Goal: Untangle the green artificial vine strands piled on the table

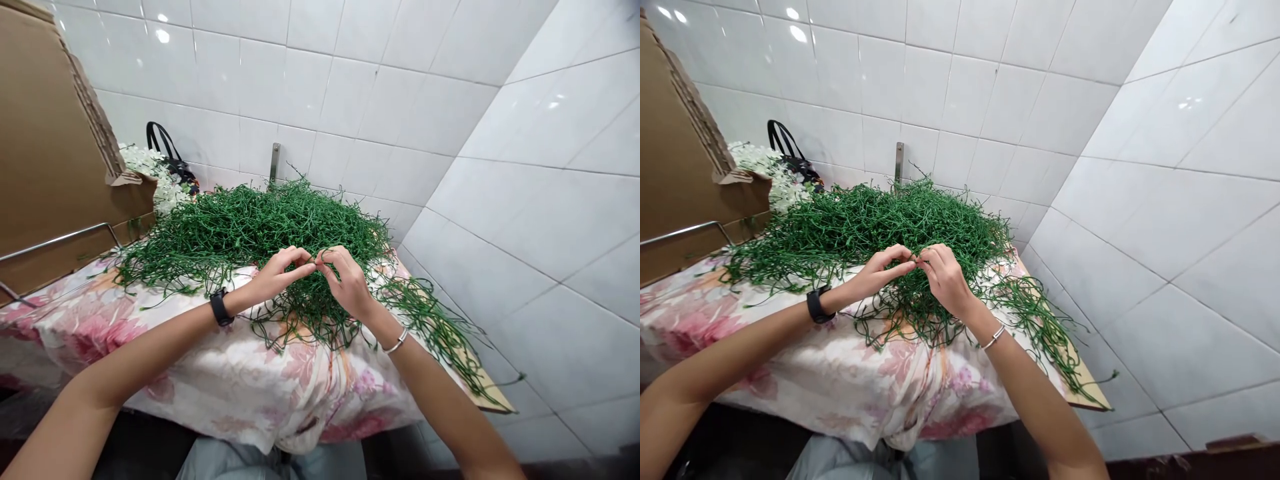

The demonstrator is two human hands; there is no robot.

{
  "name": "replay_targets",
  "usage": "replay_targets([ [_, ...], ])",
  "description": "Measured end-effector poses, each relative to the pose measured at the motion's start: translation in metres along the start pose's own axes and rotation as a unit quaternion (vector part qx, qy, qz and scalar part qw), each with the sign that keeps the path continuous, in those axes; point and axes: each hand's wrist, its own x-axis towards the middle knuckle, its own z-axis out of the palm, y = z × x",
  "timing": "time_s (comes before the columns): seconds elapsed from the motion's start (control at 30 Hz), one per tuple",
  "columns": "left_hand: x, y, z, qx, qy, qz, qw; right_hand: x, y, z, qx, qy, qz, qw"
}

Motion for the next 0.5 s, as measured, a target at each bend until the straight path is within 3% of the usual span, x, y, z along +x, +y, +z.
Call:
replay_targets([
  [0.1, 0.001, -0.001, 0.001, -0.029, -0.019, -0.013, 0.999, 0.0, 0.003, 0.002, 0.008, -0.025, 0.015, 1.0],
  [0.27, 0.002, -0.008, 0.002, -0.032, 0.014, -0.033, 0.999, 0.005, 0.003, -0.003, -0.04, -0.03, 0.049, 0.998],
  [0.4, 0.002, -0.014, 0.004, -0.054, 0.047, -0.052, 0.996, 0.004, -0.034, -0.024, -0.032, 0.066, 0.066, 0.995],
  [0.5, 0.001, -0.015, 0.006, -0.053, 0.036, -0.059, 0.996, -0.007, -0.074, -0.03, 0.073, -0.026, 0.091, 0.993],
])
